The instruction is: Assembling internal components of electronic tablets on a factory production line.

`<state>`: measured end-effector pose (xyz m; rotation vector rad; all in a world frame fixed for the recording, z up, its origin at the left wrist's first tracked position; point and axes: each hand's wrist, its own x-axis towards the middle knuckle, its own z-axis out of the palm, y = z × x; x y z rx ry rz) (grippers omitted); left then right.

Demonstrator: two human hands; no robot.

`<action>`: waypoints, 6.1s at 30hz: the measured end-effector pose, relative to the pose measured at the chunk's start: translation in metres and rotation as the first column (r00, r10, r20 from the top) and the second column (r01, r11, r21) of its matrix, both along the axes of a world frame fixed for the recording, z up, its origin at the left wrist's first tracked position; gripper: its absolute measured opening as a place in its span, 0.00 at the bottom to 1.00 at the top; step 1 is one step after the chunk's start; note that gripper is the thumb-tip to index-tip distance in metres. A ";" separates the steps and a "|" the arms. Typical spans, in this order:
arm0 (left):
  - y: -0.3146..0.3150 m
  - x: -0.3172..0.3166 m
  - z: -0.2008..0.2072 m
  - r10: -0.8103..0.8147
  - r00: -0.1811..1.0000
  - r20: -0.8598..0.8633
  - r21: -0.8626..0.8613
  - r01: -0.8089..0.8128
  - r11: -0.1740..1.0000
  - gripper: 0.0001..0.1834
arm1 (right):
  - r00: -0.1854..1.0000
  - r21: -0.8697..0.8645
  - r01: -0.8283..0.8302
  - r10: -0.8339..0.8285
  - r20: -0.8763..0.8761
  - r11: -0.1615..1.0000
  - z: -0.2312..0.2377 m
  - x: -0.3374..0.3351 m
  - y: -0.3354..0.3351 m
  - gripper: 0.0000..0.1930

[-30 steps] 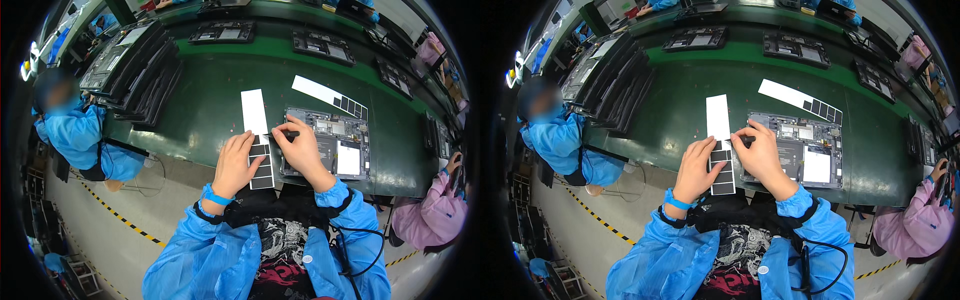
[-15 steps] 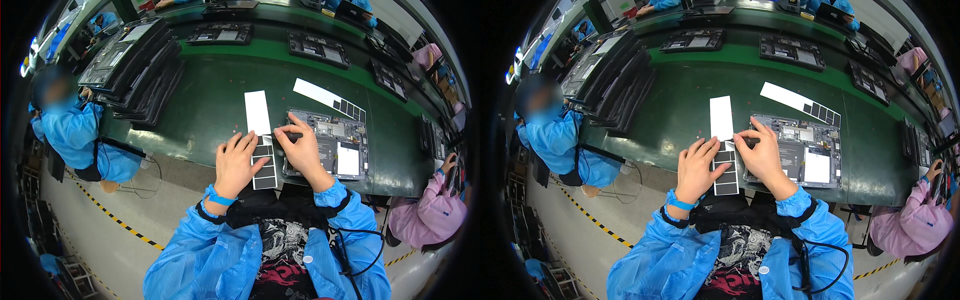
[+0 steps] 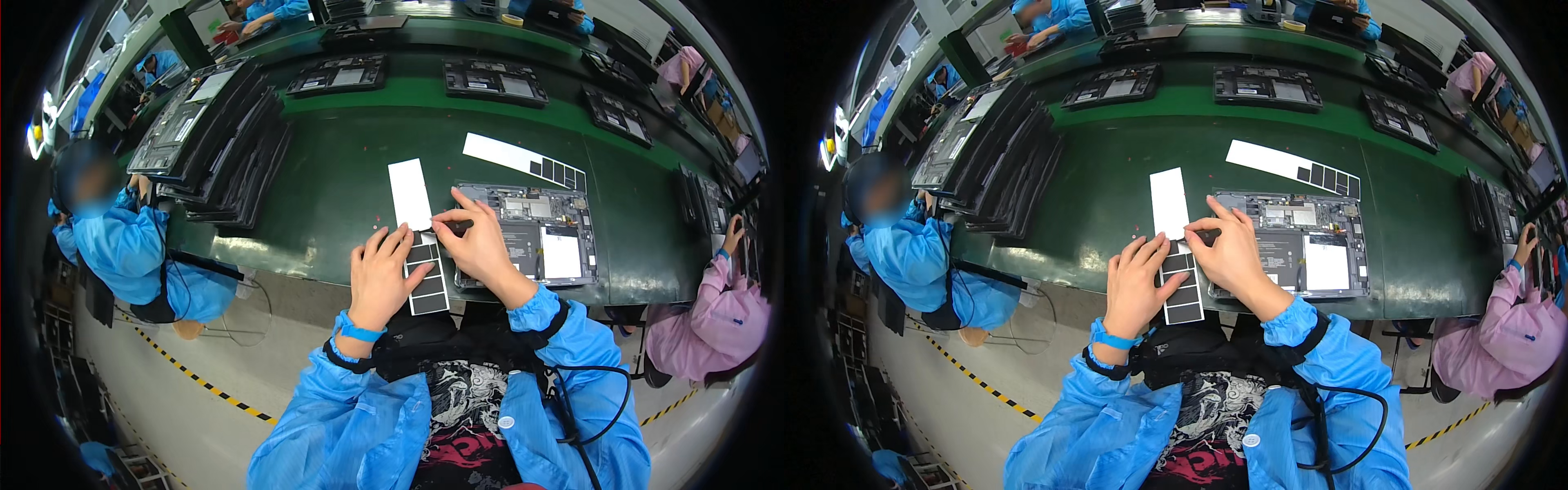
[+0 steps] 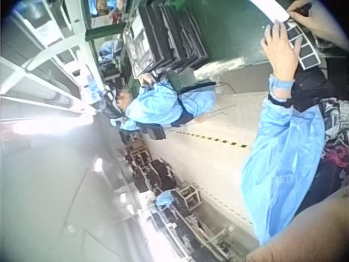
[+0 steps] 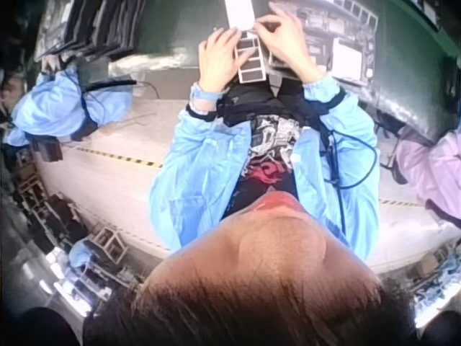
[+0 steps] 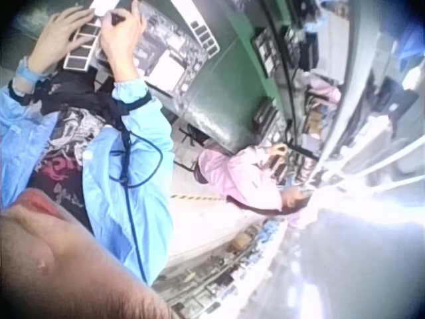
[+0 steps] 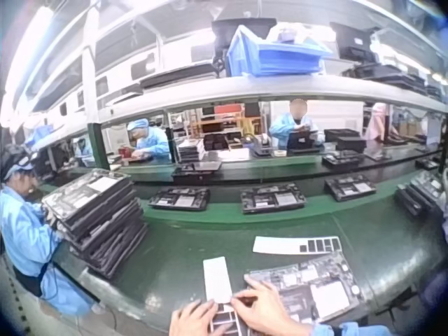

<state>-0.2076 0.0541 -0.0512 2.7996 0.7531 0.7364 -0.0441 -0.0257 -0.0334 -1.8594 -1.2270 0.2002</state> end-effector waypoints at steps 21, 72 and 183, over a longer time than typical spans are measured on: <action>0.029 0.083 0.064 -0.687 0.720 -0.100 -0.132 0.675 0.726 0.19 | 0.766 0.111 0.142 -0.038 -0.642 0.984 0.031 0.113 -0.079 0.14; 0.014 0.102 0.055 -0.814 0.534 -0.226 -0.328 0.745 0.580 0.29 | 0.659 -0.043 0.160 -0.139 -0.739 0.986 0.026 0.111 -0.061 0.13; -0.074 0.195 0.052 -0.795 0.594 -0.124 -0.547 0.627 0.554 0.30 | 0.600 0.059 0.084 -0.004 -0.800 0.995 0.002 0.215 -0.144 0.11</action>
